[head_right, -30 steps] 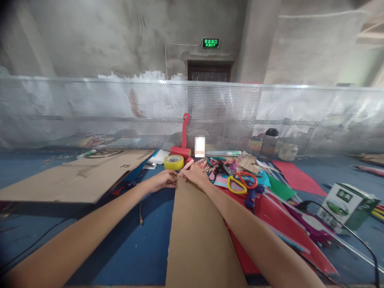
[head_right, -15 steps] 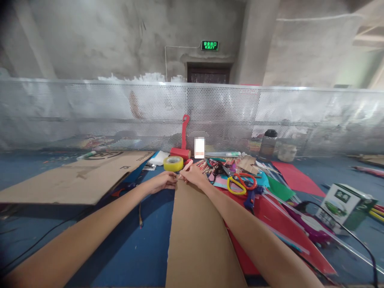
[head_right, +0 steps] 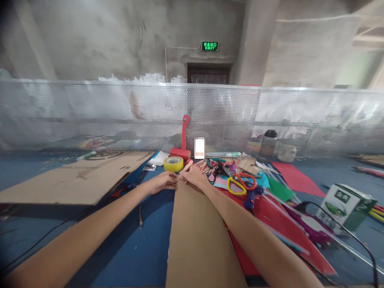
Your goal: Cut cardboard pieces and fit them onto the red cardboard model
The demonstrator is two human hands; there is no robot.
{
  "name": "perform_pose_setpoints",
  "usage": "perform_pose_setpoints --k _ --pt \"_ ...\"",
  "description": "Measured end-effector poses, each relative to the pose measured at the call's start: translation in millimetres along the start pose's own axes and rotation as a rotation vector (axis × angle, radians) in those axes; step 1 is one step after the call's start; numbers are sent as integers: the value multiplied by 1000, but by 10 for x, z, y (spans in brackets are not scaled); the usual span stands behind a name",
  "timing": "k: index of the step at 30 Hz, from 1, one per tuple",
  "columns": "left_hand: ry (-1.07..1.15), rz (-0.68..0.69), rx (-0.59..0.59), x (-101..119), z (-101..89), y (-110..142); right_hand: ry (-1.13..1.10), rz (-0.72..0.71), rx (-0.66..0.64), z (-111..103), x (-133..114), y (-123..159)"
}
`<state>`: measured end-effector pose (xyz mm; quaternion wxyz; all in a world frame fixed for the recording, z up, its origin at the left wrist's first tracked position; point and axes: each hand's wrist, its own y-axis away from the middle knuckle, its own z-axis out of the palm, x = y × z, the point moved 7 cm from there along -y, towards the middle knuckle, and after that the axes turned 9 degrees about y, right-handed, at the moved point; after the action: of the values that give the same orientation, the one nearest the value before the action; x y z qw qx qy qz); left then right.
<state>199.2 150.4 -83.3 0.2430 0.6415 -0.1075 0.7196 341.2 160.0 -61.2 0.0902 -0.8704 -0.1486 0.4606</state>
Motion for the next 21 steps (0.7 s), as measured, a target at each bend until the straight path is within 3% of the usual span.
perform_pose_setpoints --k 15,21 --pt "3 -4 9 1 -1 2 -12 16 -1 -4 -31 18" --pt "32 28 30 7 -28 -25 -59 14 90 -87 -15 -46"
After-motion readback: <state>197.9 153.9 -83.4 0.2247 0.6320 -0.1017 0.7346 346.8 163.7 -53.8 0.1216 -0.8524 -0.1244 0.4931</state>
